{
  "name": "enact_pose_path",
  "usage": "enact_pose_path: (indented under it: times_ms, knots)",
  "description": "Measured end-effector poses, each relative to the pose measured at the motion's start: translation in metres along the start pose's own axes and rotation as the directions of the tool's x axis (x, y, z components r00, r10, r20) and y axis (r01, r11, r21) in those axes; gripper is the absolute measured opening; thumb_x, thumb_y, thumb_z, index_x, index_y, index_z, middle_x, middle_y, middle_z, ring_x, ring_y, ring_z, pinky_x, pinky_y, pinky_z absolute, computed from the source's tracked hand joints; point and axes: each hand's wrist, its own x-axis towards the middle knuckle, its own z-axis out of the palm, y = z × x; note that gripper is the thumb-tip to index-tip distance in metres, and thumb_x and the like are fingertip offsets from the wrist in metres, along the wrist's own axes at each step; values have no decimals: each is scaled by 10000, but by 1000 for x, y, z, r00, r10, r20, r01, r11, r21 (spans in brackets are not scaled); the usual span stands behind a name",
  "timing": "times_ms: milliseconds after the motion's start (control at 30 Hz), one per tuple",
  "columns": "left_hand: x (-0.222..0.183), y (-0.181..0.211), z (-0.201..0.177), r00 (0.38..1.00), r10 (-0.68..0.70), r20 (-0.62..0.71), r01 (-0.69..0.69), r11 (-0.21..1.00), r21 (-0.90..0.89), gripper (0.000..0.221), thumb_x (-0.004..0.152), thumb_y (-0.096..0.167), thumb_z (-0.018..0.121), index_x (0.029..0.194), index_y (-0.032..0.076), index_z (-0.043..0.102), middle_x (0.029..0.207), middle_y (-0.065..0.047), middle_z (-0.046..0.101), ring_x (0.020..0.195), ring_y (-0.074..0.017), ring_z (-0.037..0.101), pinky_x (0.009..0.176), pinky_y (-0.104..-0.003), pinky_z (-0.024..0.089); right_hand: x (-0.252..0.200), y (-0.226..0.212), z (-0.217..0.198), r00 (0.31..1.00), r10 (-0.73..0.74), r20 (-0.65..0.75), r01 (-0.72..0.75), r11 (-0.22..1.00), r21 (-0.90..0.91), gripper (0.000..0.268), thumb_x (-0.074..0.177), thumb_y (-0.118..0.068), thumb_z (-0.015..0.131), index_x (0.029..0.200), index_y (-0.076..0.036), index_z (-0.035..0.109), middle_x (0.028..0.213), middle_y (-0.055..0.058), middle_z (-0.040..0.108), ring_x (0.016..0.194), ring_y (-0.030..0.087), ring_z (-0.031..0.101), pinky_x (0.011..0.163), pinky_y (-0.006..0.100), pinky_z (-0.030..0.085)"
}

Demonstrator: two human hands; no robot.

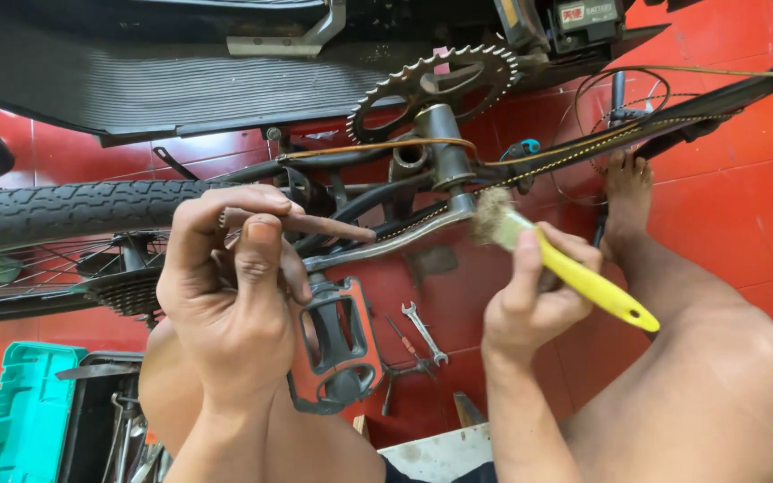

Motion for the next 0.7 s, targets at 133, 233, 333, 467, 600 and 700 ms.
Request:
enact_pose_path:
  times_ms: [133,233,333,467,600,700]
  knots:
    - [-1,-4,-2,1000,-7,18,8,998,-57,71,1101,98,539,1171,92,549,1099,-40,631,575,-22,504,525,-151,478,-15,-7,1,995,-99,26,99,995,-7,141,1011,-39,583,1135,15,541,1123,143,602,994,240,583,961,347,495]
    - [-2,-3,-1,1000,-3,26,4,999,-46,86,1102,115,549,1184,92,539,1144,-40,634,592,-18,515,534,-148,477,-35,-11,8,941,-253,223,176,933,315,187,936,-103,599,1109,-123,531,1028,59,640,903,194,625,848,322,536]
    - [0,1,1,1000,8,-2,-8,1000,4,77,1091,99,554,1161,67,557,1166,-91,630,602,-44,507,529,-161,445,-30,0,10,948,-233,218,126,902,413,239,923,-33,603,1128,-136,536,1037,44,625,873,158,592,813,300,521]
    - [-1,1,-1,1000,-17,11,17,999,-37,78,1081,76,556,1158,66,561,1212,-88,631,594,-54,519,542,-166,440,-17,-1,6,995,-95,13,94,995,24,108,986,-52,552,1084,-21,520,1044,101,573,831,166,480,773,300,423]
    - [-2,3,2,1000,-22,15,22,999,-31,69,1086,56,544,1152,66,559,1152,-72,642,580,-41,495,529,-158,411,-54,-29,19,876,-368,311,252,900,355,188,897,-39,667,994,-138,541,978,24,661,905,216,665,866,382,596]
    - [-3,-5,2,999,12,30,-11,999,-48,65,1103,102,541,1165,86,547,1012,-22,622,588,-15,482,536,-156,457,-60,-24,24,882,-329,336,195,906,374,254,942,-38,694,1137,-102,545,1060,69,661,953,236,681,888,364,608]
